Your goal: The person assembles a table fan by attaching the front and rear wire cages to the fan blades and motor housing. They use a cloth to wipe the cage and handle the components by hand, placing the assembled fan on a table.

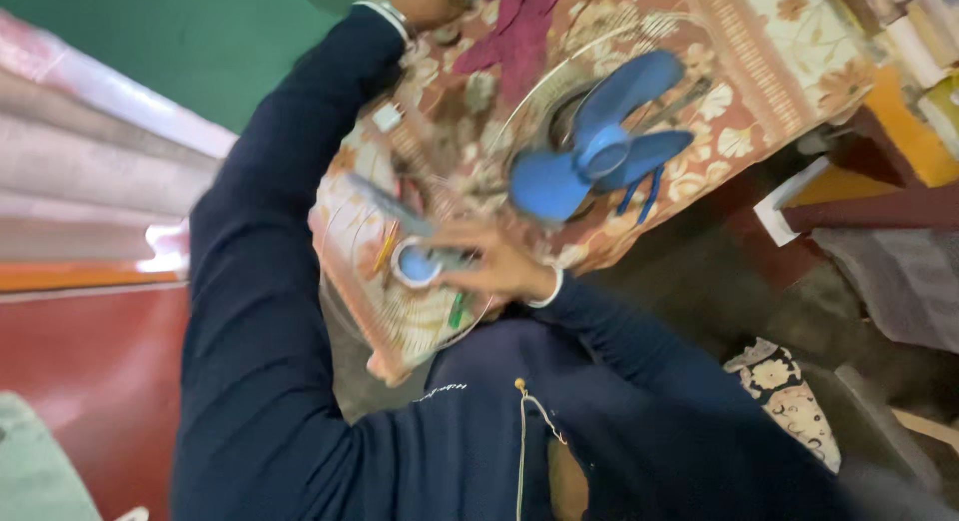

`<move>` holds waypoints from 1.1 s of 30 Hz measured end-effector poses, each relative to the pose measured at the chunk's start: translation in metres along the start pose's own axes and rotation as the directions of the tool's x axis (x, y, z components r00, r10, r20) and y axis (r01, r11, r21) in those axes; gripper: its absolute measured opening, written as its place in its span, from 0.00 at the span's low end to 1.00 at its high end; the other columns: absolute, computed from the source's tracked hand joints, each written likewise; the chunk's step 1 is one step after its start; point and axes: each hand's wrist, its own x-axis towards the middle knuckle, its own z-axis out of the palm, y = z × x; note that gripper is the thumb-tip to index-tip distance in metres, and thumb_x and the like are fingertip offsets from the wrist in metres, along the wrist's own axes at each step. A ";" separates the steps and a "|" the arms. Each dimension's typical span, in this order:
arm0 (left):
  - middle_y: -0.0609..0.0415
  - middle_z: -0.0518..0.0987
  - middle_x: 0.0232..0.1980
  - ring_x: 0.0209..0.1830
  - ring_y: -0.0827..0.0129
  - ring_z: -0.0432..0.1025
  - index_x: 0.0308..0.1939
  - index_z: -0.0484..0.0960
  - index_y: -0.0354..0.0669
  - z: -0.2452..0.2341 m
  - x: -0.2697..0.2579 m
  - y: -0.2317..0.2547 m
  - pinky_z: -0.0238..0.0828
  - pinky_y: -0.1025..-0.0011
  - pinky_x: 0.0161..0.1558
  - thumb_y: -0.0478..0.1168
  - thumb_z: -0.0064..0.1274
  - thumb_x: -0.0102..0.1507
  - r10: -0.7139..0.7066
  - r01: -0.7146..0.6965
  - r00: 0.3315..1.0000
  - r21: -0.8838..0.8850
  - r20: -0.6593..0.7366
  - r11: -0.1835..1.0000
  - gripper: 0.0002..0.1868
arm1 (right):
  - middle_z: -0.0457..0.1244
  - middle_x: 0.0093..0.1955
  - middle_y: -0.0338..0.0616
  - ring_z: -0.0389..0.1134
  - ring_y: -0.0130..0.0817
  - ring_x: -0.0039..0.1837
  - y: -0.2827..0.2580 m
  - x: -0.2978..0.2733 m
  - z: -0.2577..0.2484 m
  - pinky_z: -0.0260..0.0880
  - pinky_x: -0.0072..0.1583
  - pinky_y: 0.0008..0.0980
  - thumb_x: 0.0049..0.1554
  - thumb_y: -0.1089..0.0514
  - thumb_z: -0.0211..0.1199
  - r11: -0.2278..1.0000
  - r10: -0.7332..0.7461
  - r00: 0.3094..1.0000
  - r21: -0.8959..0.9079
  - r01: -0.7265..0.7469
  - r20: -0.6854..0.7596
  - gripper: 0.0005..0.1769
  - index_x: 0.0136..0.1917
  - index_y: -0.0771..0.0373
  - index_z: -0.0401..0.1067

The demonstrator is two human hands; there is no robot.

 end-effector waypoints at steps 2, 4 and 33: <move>0.41 0.85 0.45 0.40 0.46 0.79 0.48 0.88 0.45 0.066 0.050 -0.019 0.75 0.47 0.38 0.49 0.53 0.65 -0.004 -0.065 0.951 0.213 0.308 0.975 0.16 | 0.70 0.62 0.47 0.72 0.41 0.64 0.004 -0.005 0.007 0.71 0.66 0.39 0.52 0.56 0.77 0.999 -0.001 1.000 0.036 0.001 -0.001 0.30 0.67 0.58 0.75; 0.34 0.83 0.48 0.45 0.40 0.78 0.52 0.83 0.41 0.130 0.080 -0.018 0.74 0.45 0.44 0.62 0.49 0.67 0.022 -0.128 0.922 0.251 0.387 0.960 0.28 | 0.69 0.61 0.47 0.72 0.41 0.62 0.009 -0.011 0.015 0.72 0.64 0.38 0.51 0.55 0.77 0.994 0.079 0.997 0.075 -0.078 -0.008 0.31 0.67 0.57 0.75; 0.49 0.81 0.55 0.45 0.61 0.77 0.63 0.70 0.43 -0.068 -0.096 -0.013 0.81 0.61 0.45 0.48 0.43 0.76 -0.722 0.377 0.687 -0.808 -0.083 0.452 0.17 | 0.70 0.61 0.48 0.70 0.39 0.64 0.010 0.006 0.009 0.68 0.67 0.39 0.52 0.59 0.75 0.998 -0.032 0.999 0.047 0.033 -0.014 0.29 0.67 0.59 0.75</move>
